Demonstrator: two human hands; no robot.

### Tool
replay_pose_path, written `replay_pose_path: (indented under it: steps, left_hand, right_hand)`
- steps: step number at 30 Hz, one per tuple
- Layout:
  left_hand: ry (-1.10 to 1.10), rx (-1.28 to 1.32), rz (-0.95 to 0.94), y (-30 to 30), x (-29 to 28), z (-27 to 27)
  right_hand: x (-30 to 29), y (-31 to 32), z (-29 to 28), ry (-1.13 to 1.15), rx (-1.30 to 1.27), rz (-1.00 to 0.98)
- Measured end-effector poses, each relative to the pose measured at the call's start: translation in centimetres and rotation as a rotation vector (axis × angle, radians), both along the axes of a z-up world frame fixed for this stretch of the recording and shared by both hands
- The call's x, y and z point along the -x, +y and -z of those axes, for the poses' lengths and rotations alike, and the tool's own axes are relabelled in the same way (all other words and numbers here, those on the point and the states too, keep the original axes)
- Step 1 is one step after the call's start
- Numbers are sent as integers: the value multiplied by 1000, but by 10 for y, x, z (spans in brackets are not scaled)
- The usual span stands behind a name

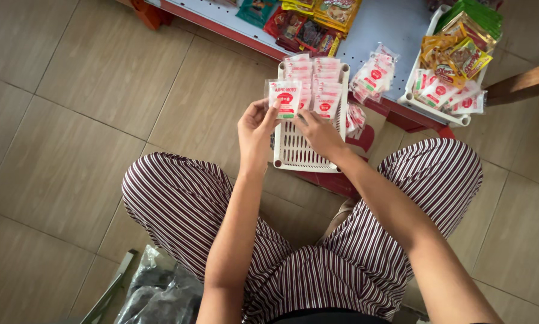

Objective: The person sits on the floor and arranges small white snack packets into a white plastic basket. They pick up packets from a pile and place them neatly into the basket's compartments.

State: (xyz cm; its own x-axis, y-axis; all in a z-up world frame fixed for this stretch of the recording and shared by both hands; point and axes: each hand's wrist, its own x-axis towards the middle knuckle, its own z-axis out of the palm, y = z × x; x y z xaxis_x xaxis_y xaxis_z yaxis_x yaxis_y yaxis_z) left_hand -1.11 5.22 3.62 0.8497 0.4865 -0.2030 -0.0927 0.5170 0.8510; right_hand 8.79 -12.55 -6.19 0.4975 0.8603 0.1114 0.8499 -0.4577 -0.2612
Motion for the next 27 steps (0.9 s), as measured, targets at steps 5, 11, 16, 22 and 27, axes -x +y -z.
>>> replay_pose_path:
  steps: [5, 11, 16, 22, 27]
  left_hand:
    - [14, -31, 4, -2, 0, 1]
    - [22, -60, 15, -4, -2, 6]
    - [24, -71, 39, -18, -9, 22]
    - [-8, -120, 159, -48, -20, 47]
    - [140, -110, 175, -43, -26, 67]
  right_hand:
    - [5, -9, -13, 206, -80, 79]
    - [-2, -22, -45, 352, -309, 211]
    - [-18, -48, -76, 896, -652, 255]
    - [-6, -60, -69, 1138, -632, 366]
    - [-15, -63, -59, 860, -576, 409]
